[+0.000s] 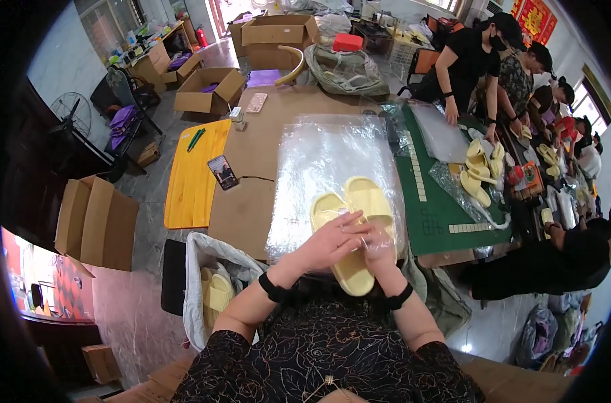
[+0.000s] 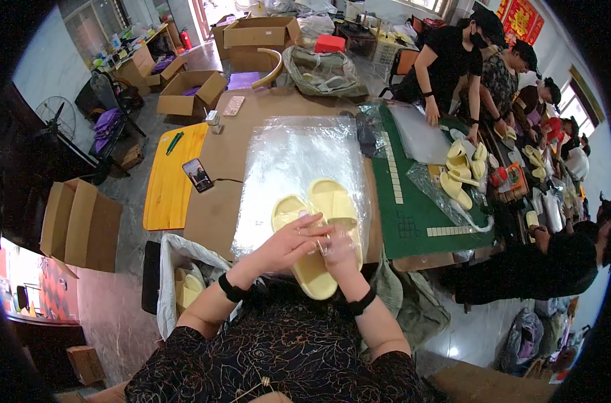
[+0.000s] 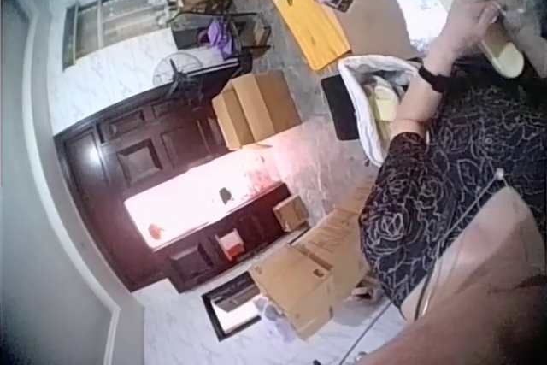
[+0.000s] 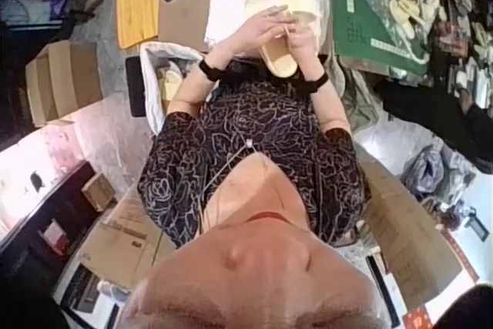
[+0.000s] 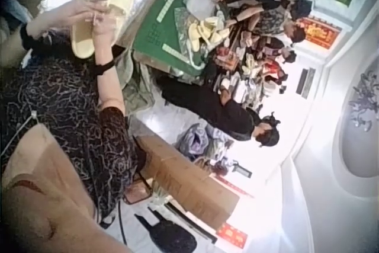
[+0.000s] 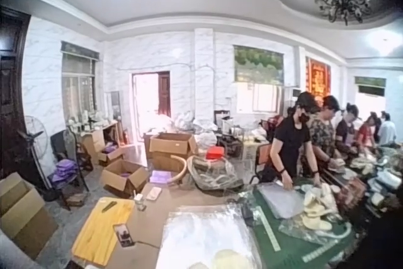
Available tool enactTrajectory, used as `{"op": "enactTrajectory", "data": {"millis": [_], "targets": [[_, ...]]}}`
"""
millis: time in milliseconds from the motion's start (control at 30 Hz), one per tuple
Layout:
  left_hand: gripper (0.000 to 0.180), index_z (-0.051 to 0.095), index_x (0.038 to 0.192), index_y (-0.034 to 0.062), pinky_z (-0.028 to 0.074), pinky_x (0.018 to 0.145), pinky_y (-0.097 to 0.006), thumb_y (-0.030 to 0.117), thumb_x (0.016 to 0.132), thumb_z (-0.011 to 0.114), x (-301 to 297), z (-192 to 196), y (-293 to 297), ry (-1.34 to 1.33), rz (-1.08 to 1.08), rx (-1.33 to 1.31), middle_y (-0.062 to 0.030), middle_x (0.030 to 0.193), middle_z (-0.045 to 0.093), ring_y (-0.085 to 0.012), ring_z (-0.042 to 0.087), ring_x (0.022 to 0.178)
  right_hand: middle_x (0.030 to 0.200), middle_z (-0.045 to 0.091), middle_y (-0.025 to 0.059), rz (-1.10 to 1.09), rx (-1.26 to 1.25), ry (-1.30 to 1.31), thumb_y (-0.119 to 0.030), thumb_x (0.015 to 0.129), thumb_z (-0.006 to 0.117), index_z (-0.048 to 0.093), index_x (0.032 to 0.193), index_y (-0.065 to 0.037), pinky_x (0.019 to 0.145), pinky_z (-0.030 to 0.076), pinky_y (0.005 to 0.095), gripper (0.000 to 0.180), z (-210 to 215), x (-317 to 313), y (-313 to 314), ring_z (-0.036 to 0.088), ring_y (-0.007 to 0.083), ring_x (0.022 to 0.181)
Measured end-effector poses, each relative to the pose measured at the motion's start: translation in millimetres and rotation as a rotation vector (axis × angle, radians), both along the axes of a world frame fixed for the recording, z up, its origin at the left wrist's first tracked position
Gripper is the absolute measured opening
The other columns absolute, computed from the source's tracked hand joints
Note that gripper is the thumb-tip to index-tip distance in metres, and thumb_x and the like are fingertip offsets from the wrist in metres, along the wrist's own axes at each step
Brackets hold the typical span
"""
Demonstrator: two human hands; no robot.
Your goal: The recorder is packing pairs of white and yellow sandals into plastic bags and then placing them into a large white sack in a factory environment.
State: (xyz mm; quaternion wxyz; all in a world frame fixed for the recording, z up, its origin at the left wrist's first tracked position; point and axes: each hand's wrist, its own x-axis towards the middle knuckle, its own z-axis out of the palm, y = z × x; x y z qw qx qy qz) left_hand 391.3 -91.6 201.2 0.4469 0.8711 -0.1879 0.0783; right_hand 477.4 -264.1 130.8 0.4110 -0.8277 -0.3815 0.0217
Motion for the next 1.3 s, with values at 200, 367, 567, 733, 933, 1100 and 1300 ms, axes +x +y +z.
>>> {"op": "enactTrajectory", "data": {"millis": [200,367,567,733,933,1100,1300], "targets": [[0.034,0.063,0.122,0.0074,0.028,0.113,-0.039,0.014,0.099,0.04,-22,21,-1,0.074,-0.068,-0.134,-0.0065,0.141,0.05,-0.0298,0.033,0.139,0.104,0.058,0.0131,-0.084,0.358,0.151,-0.019,0.091,0.059,0.051,0.116,-0.001,0.078,0.05,0.0349,0.032,-11,17,51,0.058,0.0268,0.088],[0.033,0.065,0.119,0.0059,0.033,0.11,-0.037,0.014,0.098,0.041,-41,22,5,0.044,-0.027,-0.115,-0.0074,0.136,0.055,-0.0297,0.039,0.135,0.106,0.056,0.0314,-0.242,-0.115,-0.084,-0.021,0.094,0.053,0.052,0.116,0.006,0.085,0.044,0.0465,0.035,18,42,101,0.054,0.0454,0.095],[0.032,0.069,0.111,0.0096,0.043,0.101,-0.036,0.03,0.095,0.05,-49,-2,36,0.314,0.394,-0.014,-0.0138,0.126,0.061,-0.0296,0.056,0.118,0.127,0.051,0.0279,0.0,-0.163,-0.947,-0.017,0.087,0.062,0.045,0.13,0.005,0.099,0.04,0.0461,0.051,-17,19,69,0.048,0.0399,0.118],[0.051,0.057,0.125,0.0066,0.047,0.093,-0.04,0.045,0.092,0.052,-38,-32,42,0.204,0.604,0.158,-0.016,0.129,0.055,-0.0339,0.058,0.11,0.135,0.043,0.0305,-0.097,-0.092,-0.178,-0.025,0.082,0.068,0.039,0.136,0.005,0.107,0.033,0.0466,0.069,27,-32,3,0.04,0.0427,0.128],[0.051,0.059,0.118,0.0029,0.05,0.083,-0.041,0.045,0.09,0.055,-8,-31,31,0.249,0.758,0.144,-0.0179,0.114,0.06,-0.0359,0.061,0.098,0.113,0.063,0.0158,0.126,-0.307,0.64,-0.021,0.084,0.071,0.055,0.124,0.002,0.087,0.049,0.0347,0.048,51,-10,-98,0.062,0.0243,0.101],[0.047,0.061,0.104,0.0007,0.05,0.077,-0.044,0.044,0.086,0.061,27,-27,19,0.237,0.874,0.294,-0.0192,0.107,0.061,-0.0359,0.062,0.088,0.073,0.064,0.0,-0.116,0.193,0.552,-0.012,0.089,0.065,0.065,0.087,0.002,0.06,0.045,0.0206,0.014,67,16,-92,0.058,0.0074,0.066],[0.051,0.063,0.089,-0.0019,0.05,0.073,-0.044,0.049,0.081,0.066,88,-35,9,0.179,0.978,0.298,-0.0191,0.093,0.064,-0.0353,0.063,0.087,0.105,0.063,0.0154,-0.234,0.217,0.227,-0.011,0.092,0.057,0.064,0.106,0.0,0.084,0.048,0.035,0.019,-14,71,-44,0.061,0.0272,0.092]]}}
